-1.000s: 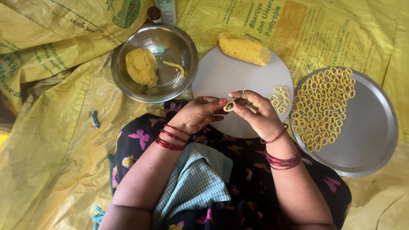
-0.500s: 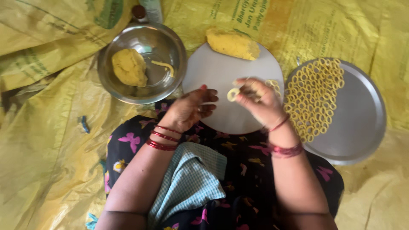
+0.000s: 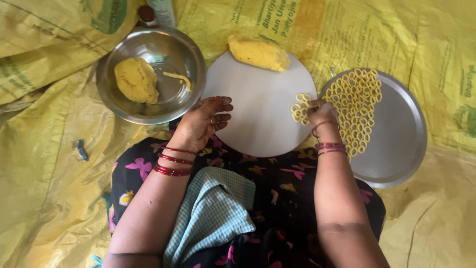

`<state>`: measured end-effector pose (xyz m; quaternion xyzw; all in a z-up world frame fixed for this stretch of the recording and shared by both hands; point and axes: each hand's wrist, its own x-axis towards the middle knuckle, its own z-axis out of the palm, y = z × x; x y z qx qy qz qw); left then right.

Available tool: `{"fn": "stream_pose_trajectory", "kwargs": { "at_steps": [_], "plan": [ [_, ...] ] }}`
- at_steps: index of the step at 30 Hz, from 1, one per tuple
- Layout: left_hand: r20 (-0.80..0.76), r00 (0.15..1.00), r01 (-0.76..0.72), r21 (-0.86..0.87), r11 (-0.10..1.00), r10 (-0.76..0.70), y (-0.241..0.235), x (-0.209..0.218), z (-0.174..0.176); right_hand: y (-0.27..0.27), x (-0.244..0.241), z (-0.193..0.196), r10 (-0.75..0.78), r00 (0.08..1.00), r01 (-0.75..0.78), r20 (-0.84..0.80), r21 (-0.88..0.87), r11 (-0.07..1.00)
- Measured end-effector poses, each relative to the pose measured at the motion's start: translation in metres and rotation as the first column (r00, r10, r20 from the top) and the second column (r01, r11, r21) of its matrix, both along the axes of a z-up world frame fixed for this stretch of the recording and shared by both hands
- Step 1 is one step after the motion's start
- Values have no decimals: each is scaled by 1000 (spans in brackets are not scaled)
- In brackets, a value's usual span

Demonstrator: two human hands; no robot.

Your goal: The person rolls small pieces of yellow dough into thin ropes on a white board, then joins the ends to form rings. The finished rings are placed on a metal tray. The process is repeated with additional dough pieces.

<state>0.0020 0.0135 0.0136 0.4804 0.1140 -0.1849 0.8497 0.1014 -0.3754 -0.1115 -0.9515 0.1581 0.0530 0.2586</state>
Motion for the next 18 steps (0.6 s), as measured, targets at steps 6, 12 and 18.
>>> {"fn": "stream_pose_trajectory", "kwargs": {
  "at_steps": [6, 12, 18],
  "plan": [
    [-38, 963, -266, 31, 964, 267, 17, 8, 8, 10, 0, -6, -7, 998, 11, 67, -62, 998],
    [-58, 892, -452, -63, 890, 449, 28, 12, 8, 31, -7, -20, 196, 921, -212, 337, 12, 977],
    [-22, 890, -456, -18, 890, 456, 28, 18, 7, 50, 34, -39, 266, 911, -298, 315, 58, 953]
  ]
}}
